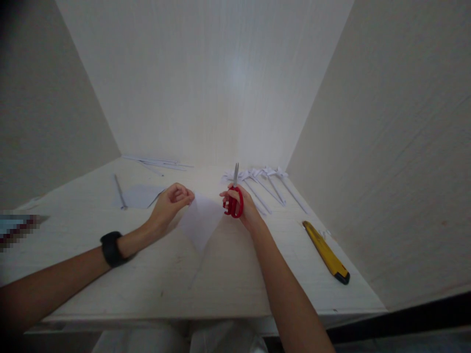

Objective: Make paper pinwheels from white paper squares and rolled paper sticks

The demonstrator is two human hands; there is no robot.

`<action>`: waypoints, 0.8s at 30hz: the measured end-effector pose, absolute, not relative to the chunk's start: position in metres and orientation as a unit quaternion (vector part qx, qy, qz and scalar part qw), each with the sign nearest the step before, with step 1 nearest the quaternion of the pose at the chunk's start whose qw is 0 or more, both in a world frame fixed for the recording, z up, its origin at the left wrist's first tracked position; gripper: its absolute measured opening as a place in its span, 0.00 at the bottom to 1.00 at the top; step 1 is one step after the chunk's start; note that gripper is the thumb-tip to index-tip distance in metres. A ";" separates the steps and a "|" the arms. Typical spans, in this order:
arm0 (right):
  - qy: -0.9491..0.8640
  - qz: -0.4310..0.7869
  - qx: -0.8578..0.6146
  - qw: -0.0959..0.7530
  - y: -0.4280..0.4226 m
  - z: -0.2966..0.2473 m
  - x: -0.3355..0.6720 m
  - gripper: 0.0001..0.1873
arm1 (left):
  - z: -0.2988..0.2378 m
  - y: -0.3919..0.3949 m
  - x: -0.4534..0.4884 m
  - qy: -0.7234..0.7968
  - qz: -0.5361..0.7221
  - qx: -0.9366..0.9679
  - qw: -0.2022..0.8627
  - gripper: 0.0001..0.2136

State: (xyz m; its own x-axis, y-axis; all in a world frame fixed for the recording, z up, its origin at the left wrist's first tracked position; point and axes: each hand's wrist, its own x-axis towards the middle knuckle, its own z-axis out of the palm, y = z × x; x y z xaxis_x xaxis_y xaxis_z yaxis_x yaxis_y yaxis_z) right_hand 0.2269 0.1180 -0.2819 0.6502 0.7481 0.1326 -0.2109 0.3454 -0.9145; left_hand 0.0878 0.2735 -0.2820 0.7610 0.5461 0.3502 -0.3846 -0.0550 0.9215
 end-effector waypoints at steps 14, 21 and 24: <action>-0.225 0.269 -0.463 0.814 0.109 -0.295 0.239 0.14 | -0.290 0.275 0.089 0.094 0.302 0.633 0.706 0.11; -0.234 0.274 -0.476 0.803 0.109 -0.295 0.236 0.11 | -0.289 0.273 0.089 0.109 0.295 0.632 0.708 0.12; -0.249 0.275 -0.480 0.795 0.109 -0.296 0.236 0.09 | -0.291 0.274 0.090 0.106 0.291 0.629 0.713 0.12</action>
